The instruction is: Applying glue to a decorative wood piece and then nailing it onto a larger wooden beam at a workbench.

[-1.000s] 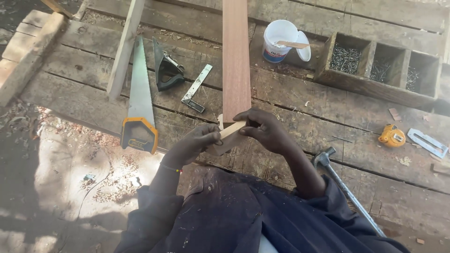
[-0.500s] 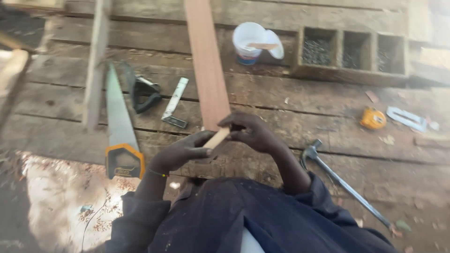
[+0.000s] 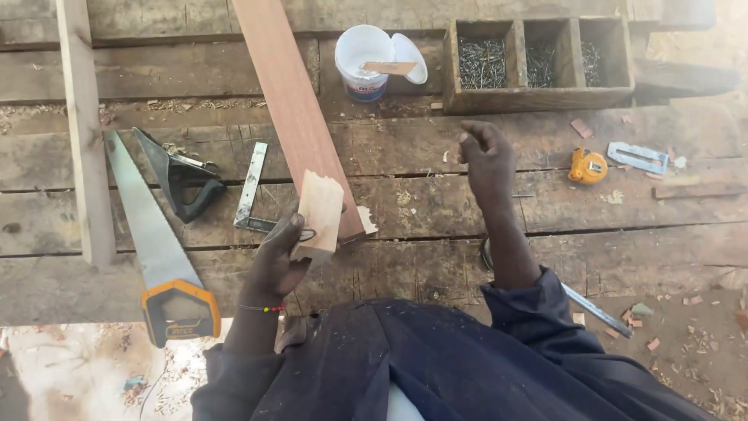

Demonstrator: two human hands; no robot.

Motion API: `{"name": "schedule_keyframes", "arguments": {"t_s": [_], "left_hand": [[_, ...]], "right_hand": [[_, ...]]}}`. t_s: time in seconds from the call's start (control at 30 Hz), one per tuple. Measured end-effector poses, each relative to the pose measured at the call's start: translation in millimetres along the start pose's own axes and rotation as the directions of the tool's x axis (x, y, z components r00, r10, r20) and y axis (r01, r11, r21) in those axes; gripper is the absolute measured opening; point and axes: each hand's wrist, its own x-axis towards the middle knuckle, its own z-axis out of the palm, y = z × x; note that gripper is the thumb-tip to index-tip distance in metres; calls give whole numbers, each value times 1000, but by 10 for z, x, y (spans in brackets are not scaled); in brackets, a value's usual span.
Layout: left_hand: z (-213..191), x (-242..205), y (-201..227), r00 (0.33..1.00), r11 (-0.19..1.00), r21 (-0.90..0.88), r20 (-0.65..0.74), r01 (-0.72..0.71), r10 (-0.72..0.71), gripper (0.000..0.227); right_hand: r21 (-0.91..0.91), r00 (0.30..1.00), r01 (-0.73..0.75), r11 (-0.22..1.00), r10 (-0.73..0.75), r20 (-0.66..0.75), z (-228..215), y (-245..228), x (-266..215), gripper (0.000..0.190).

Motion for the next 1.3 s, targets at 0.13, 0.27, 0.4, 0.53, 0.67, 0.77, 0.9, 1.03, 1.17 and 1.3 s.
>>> {"name": "schedule_keyframes", "arguments": {"t_s": [0.13, 0.27, 0.4, 0.53, 0.67, 0.77, 0.9, 1.03, 1.17, 1.3], "left_hand": [[-166, 228, -137, 984, 992, 6, 123, -129, 127, 73], [42, 191, 2, 964, 994, 15, 246, -108, 101, 77], [-97, 311, -137, 986, 992, -94, 135, -82, 94, 74], [-687, 446, -387, 997, 977, -201, 20, -73, 79, 60], [-309, 103, -44, 991, 941, -311, -3, -131, 137, 50], [-128, 27, 68, 984, 918, -357, -102, -174, 146, 49], [42, -19, 163, 964, 888, -399, -216, -229, 152, 45], [10, 127, 32, 964, 864, -444, -220, -236, 151, 44], [86, 152, 45, 972, 865, -452, -179, -218, 152, 44], [97, 107, 30, 975, 822, -525, -119, -223, 188, 43]], "right_hand": [[-178, 973, 225, 958, -229, 0, 271, -173, 277, 35], [-350, 824, 567, 746, -521, 224, 763, -217, 903, 55], [-243, 909, 383, 891, -317, 269, 1273, -22, 1354, 31], [-430, 724, 689, 583, -543, 425, 1496, 356, 1882, 38], [-406, 706, 688, 602, -685, 179, 1284, 524, 2130, 11], [-461, 809, 514, 723, -588, -20, 994, 194, 1678, 11], [-135, 985, 167, 977, -172, -32, 672, 142, 933, 28], [101, 981, -104, 990, 85, 176, 648, 252, 513, 35], [317, 898, -314, 895, 172, 405, 677, 479, 445, 42], [375, 896, -355, 856, 197, 399, 694, 662, 488, 36]]}}
